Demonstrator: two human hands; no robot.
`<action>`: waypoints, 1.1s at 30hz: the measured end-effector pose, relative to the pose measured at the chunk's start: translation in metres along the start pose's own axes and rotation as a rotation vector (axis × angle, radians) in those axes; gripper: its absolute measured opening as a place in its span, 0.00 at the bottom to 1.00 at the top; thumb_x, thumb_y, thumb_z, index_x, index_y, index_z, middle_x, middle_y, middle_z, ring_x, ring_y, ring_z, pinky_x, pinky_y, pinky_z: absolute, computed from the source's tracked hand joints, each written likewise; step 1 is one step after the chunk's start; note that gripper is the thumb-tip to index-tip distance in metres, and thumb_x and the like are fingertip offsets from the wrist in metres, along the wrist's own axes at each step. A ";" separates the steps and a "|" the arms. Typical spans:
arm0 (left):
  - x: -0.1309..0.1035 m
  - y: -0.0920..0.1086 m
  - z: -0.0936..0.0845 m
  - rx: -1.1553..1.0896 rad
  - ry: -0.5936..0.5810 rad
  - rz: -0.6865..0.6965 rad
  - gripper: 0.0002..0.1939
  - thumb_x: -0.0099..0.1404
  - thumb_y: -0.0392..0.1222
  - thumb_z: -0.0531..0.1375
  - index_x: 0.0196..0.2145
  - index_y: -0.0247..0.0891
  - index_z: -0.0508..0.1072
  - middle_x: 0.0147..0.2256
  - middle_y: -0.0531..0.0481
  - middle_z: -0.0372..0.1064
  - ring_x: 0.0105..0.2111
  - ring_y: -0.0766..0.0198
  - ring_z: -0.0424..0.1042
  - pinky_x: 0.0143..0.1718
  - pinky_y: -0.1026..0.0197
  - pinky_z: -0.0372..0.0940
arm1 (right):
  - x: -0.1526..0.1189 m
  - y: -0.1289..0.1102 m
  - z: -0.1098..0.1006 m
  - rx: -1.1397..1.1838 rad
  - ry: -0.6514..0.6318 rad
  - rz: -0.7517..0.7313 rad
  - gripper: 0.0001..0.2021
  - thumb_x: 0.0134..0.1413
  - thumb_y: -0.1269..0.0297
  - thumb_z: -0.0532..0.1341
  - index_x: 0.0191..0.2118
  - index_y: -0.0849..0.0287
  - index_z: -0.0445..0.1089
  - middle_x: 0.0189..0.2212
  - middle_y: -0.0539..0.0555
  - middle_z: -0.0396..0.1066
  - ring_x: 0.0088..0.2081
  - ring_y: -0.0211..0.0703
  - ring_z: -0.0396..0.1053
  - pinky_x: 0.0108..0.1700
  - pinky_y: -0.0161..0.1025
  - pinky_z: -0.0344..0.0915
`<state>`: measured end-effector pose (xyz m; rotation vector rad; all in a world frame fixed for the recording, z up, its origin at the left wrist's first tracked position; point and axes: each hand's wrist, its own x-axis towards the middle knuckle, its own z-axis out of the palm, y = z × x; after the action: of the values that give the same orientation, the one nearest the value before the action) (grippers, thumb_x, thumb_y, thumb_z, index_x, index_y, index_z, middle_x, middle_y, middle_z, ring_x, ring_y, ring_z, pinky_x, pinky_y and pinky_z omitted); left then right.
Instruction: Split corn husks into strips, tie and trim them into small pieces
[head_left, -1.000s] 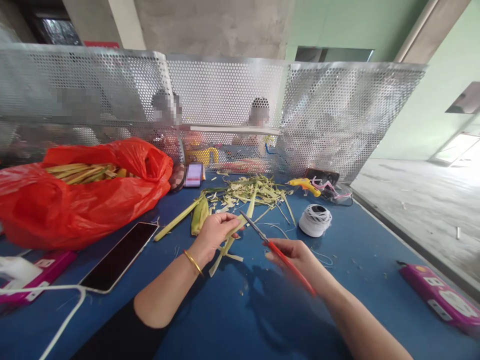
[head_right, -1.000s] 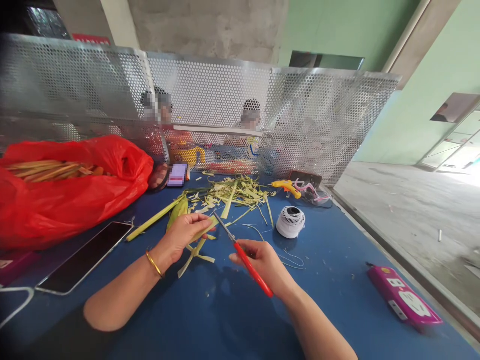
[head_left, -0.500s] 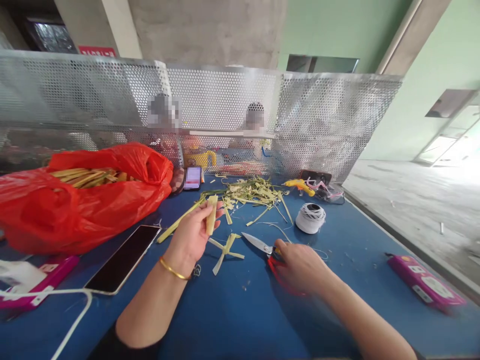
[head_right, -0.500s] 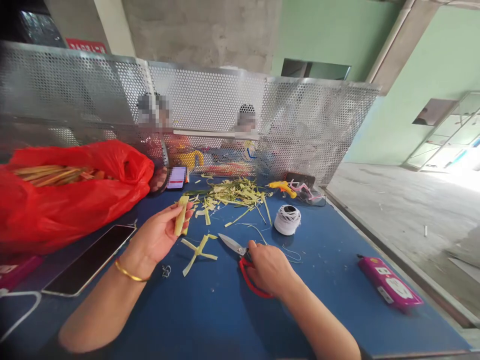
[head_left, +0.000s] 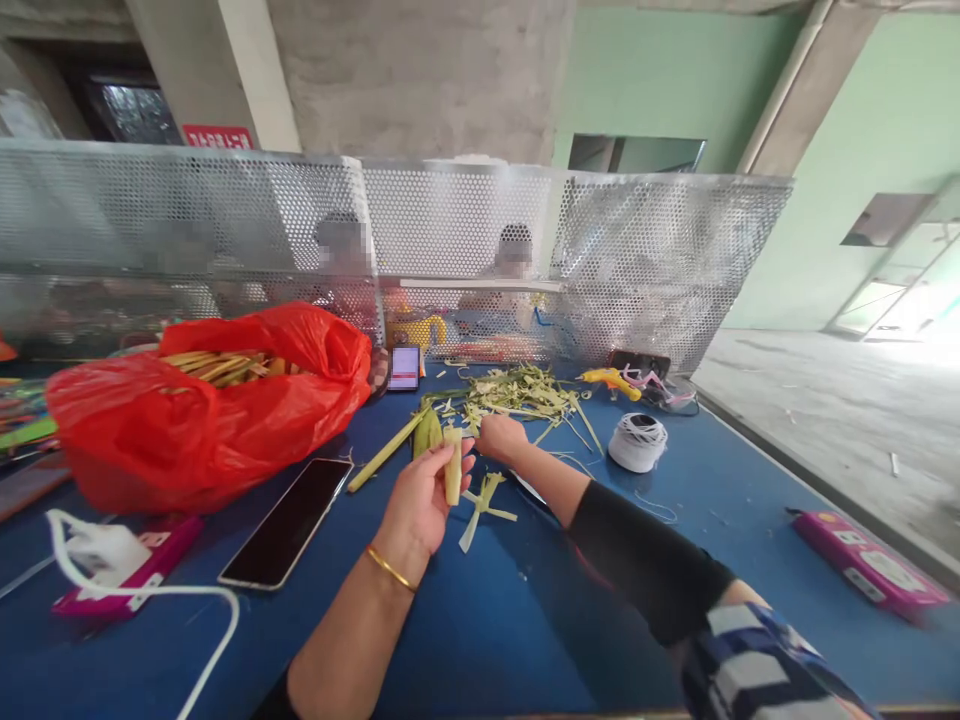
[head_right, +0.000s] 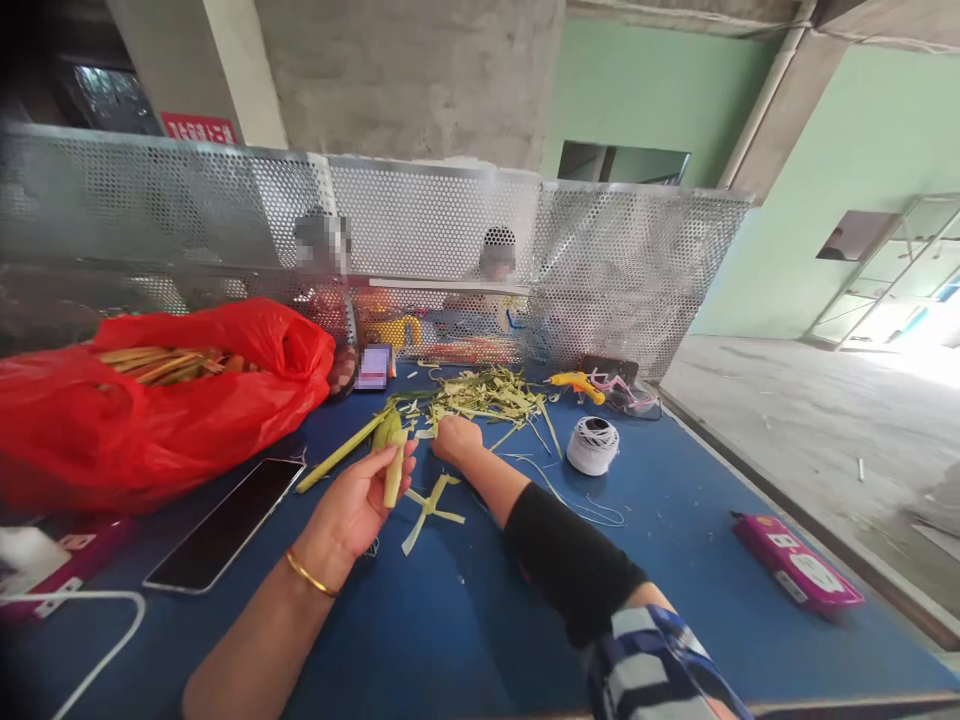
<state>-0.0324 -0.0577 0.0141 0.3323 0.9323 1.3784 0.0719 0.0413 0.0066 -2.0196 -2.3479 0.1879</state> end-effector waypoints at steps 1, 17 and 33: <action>-0.001 -0.001 0.000 0.005 -0.008 -0.022 0.07 0.63 0.28 0.56 0.30 0.32 0.72 0.28 0.46 0.76 0.21 0.70 0.73 0.20 0.69 0.67 | 0.000 0.000 0.002 0.015 0.017 0.017 0.11 0.51 0.65 0.60 0.39 0.59 0.76 0.40 0.61 0.76 0.42 0.49 0.73 0.36 0.35 0.64; -0.012 -0.025 0.023 0.112 -0.187 -0.114 0.05 0.55 0.27 0.62 0.24 0.33 0.73 0.19 0.53 0.70 0.17 0.72 0.67 0.18 0.71 0.62 | -0.133 0.197 -0.028 0.084 0.468 0.653 0.09 0.49 0.64 0.57 0.24 0.60 0.72 0.27 0.62 0.72 0.30 0.51 0.68 0.27 0.38 0.54; 0.009 -0.044 0.049 0.110 -0.152 0.093 0.10 0.45 0.26 0.67 0.22 0.34 0.70 0.21 0.53 0.71 0.21 0.71 0.69 0.26 0.69 0.63 | -0.093 0.086 -0.004 1.438 0.247 -0.053 0.17 0.34 0.51 0.68 0.23 0.57 0.65 0.19 0.50 0.70 0.24 0.40 0.67 0.28 0.37 0.63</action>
<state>0.0326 -0.0435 0.0108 0.5627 0.8774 1.3686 0.1706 -0.0379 0.0052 -1.1005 -1.2838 1.1188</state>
